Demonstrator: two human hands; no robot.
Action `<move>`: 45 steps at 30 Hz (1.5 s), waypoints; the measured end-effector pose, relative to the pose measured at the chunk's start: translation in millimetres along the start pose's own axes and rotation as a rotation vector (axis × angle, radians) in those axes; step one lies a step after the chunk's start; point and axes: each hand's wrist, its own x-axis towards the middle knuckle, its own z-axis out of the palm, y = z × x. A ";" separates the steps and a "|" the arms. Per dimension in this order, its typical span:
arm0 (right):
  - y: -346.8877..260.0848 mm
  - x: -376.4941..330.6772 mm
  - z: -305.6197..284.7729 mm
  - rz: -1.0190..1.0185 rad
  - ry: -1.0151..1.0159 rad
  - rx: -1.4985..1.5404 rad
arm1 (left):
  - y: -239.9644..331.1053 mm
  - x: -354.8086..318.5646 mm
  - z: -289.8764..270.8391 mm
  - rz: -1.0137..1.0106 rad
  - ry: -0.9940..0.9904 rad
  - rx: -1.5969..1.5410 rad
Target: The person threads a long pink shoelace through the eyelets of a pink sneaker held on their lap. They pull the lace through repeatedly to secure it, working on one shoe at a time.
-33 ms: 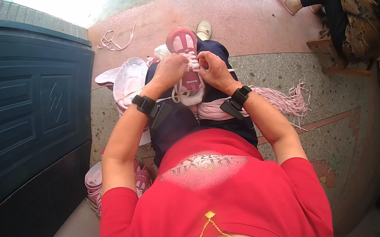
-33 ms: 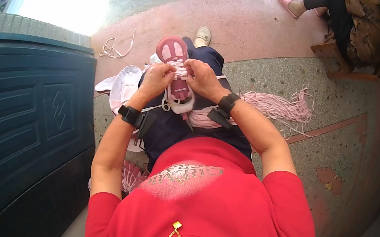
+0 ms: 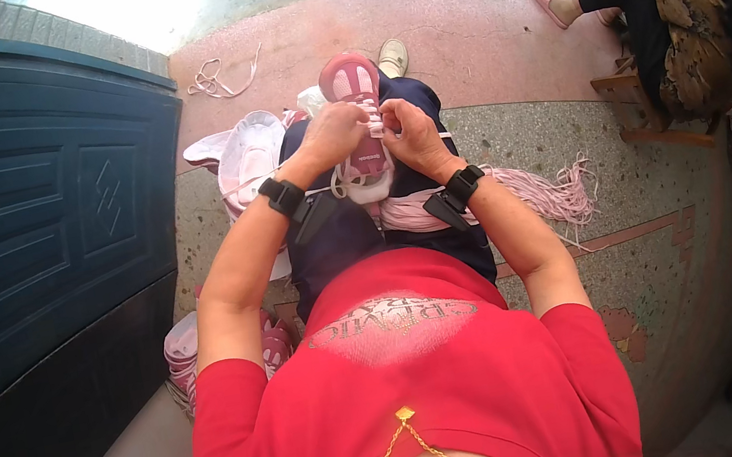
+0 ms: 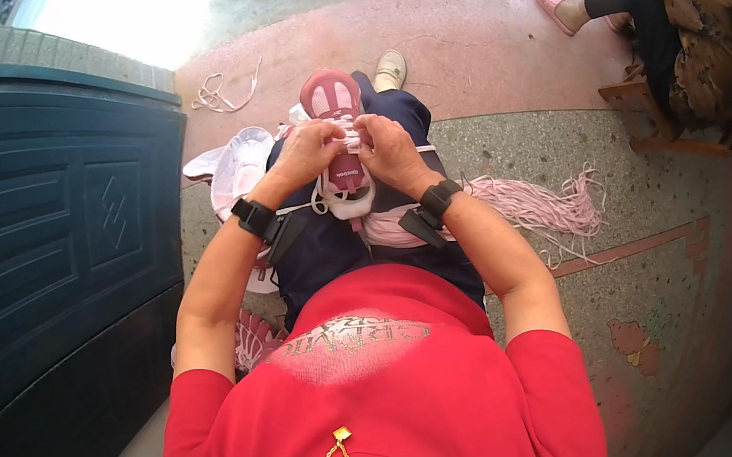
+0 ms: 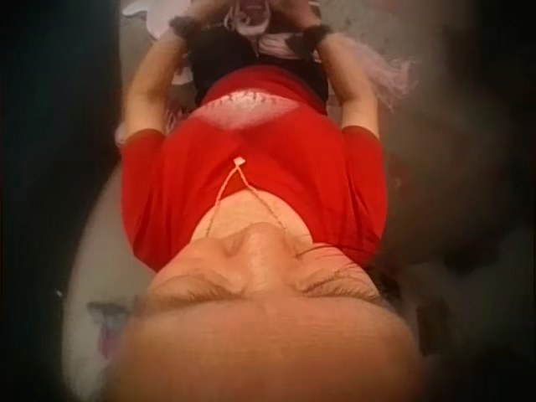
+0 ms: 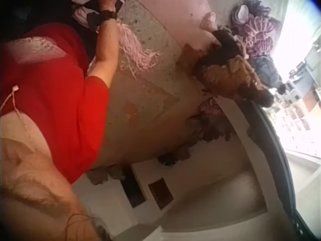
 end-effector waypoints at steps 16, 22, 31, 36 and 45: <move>13.7 7.8 -8.6 0.243 -0.017 0.304 | 36.5 14.7 9.9 0.446 0.134 0.535; 22.0 21.8 -2.8 0.323 -0.289 0.712 | 18.7 0.2 3.1 0.534 0.218 0.463; 20.7 32.2 -10.3 0.386 -0.480 0.787 | 17.6 -10.5 8.7 0.523 0.348 0.495; 16.8 31.2 -13.9 0.488 -0.516 0.880 | 11.1 -12.2 6.6 0.374 0.267 0.389; 18.0 33.5 -16.3 0.522 -0.528 0.897 | -3.9 -19.4 -20.0 -0.119 -0.263 0.245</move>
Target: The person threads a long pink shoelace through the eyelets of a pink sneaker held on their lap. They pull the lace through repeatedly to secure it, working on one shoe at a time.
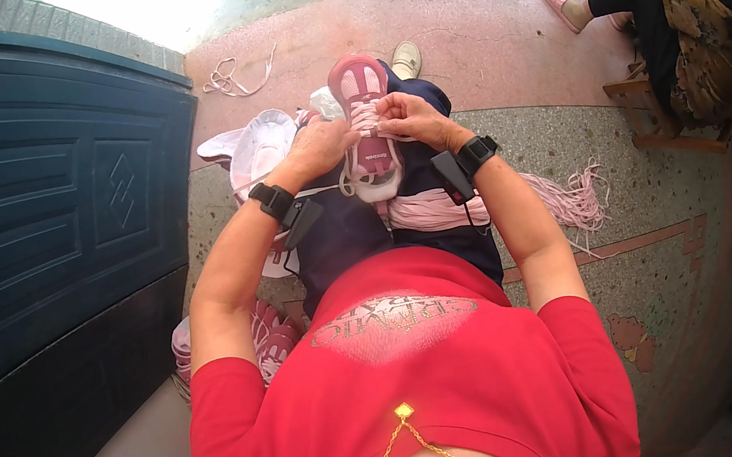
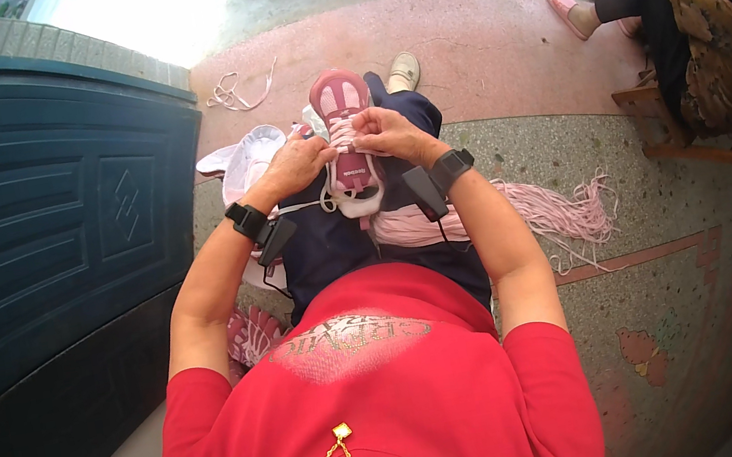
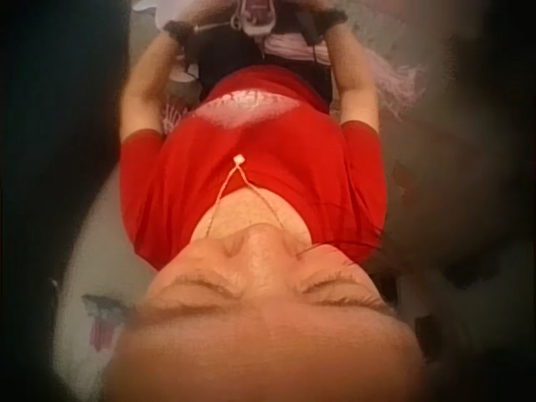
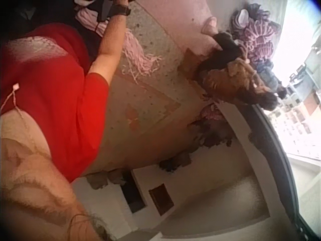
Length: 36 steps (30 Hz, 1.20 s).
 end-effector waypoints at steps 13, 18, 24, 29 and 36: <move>-5.3 -19.7 22.1 -0.505 0.422 -1.076 | -54.4 -70.3 -30.3 0.359 0.379 0.687; -7.4 -29.6 28.8 -0.258 0.312 -1.319 | -21.0 -42.7 3.2 0.184 0.499 0.199; -5.5 -36.3 30.0 -0.157 0.278 -1.572 | -0.2 -9.8 -9.9 0.081 0.129 0.052; -21.1 -50.8 32.1 -0.364 0.630 -1.475 | -33.2 -34.2 -23.7 -0.114 0.046 0.339; -143.0 -72.2 81.7 -0.445 0.616 -0.028 | 22.0 -67.7 -102.8 -0.265 0.470 -0.914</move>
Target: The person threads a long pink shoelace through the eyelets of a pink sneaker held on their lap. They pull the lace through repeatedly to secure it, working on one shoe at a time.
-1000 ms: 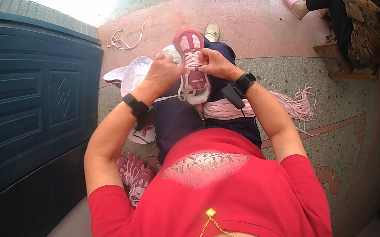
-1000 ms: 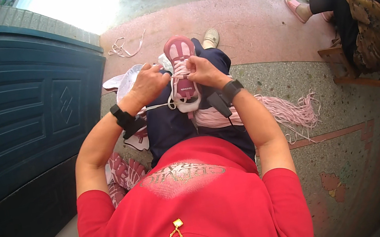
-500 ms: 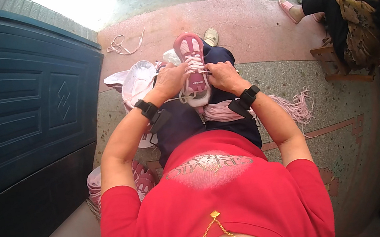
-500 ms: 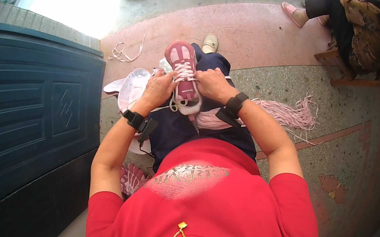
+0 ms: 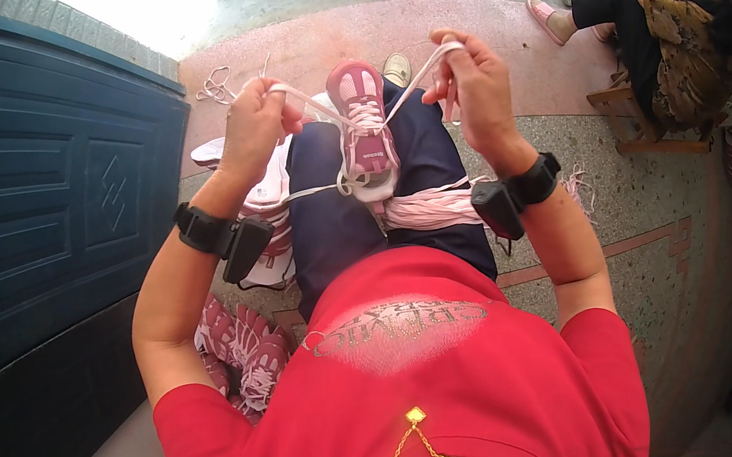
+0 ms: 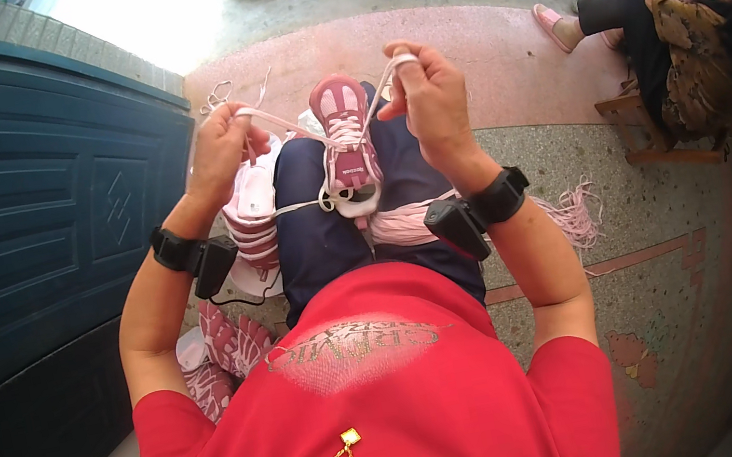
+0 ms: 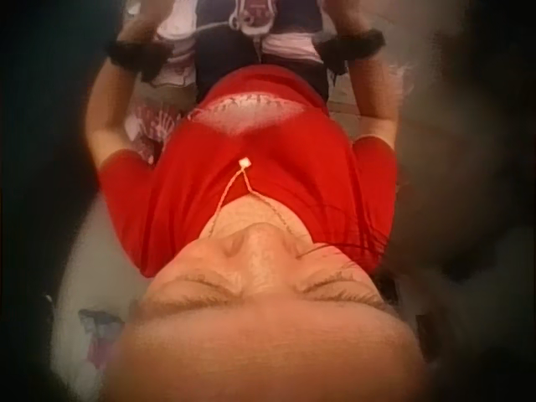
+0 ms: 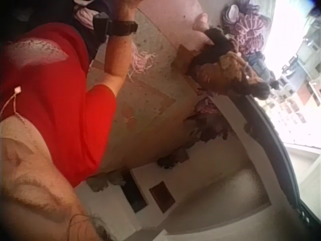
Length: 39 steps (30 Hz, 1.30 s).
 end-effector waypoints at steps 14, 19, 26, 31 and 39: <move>195.0 -2.0 -131.8 0.717 0.308 0.083 | -205.2 -5.3 -6.5 -0.408 0.222 -0.064; 242.6 -45.6 -133.8 0.009 0.361 -1.292 | -189.8 -12.9 18.9 0.359 0.222 0.793; 156.2 -49.8 -55.5 -0.605 -0.360 -1.399 | -159.6 -16.0 41.5 0.345 0.108 0.663; 166.0 -42.0 -59.9 -0.580 -0.488 -1.467 | -161.1 -11.7 26.3 0.156 0.047 0.509; 166.8 -33.8 -51.0 -0.493 -0.661 -1.581 | -120.6 18.7 -85.9 -0.347 -0.143 -0.056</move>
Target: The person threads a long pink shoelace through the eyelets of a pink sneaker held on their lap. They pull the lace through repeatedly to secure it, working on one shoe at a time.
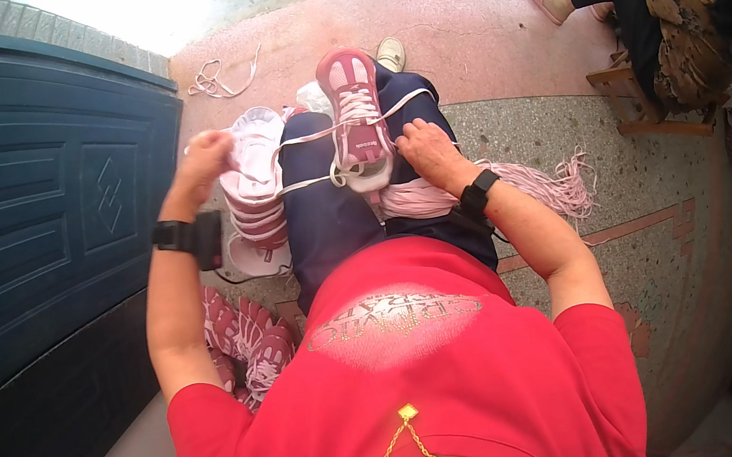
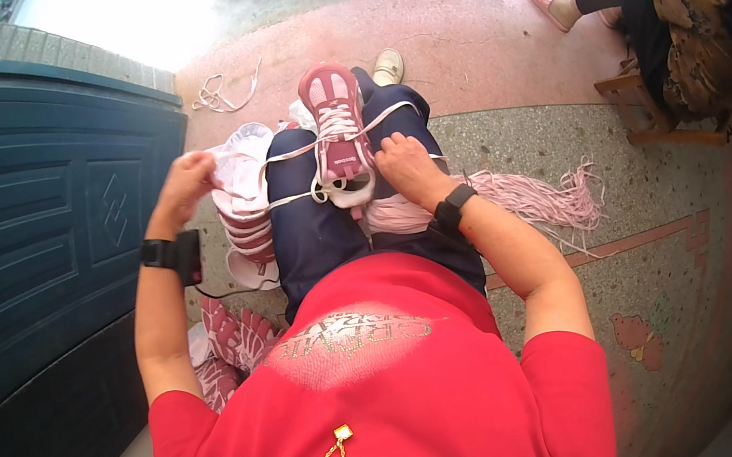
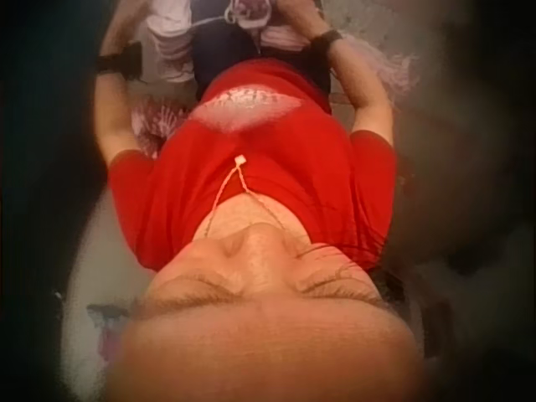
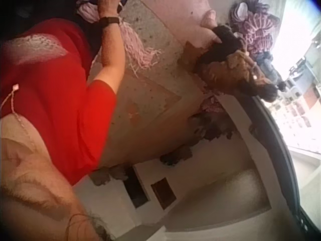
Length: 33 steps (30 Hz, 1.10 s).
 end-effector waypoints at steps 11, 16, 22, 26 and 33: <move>4.4 -2.7 -0.2 -0.007 0.123 0.150 | 109.7 -51.5 -178.2 0.687 0.458 -0.830; 5.2 2.1 -9.3 0.235 0.072 0.478 | 75.1 -22.8 -84.4 0.451 0.373 -0.338; 8.7 30.6 -7.9 0.326 0.024 0.406 | 0.1 -10.4 96.3 0.127 -0.158 0.051; 4.7 40.8 -8.5 0.326 0.016 0.323 | -16.3 -1.5 139.8 0.413 0.032 0.414; -1.8 47.3 -11.8 0.175 0.095 0.131 | -21.7 18.6 154.8 0.628 0.313 0.707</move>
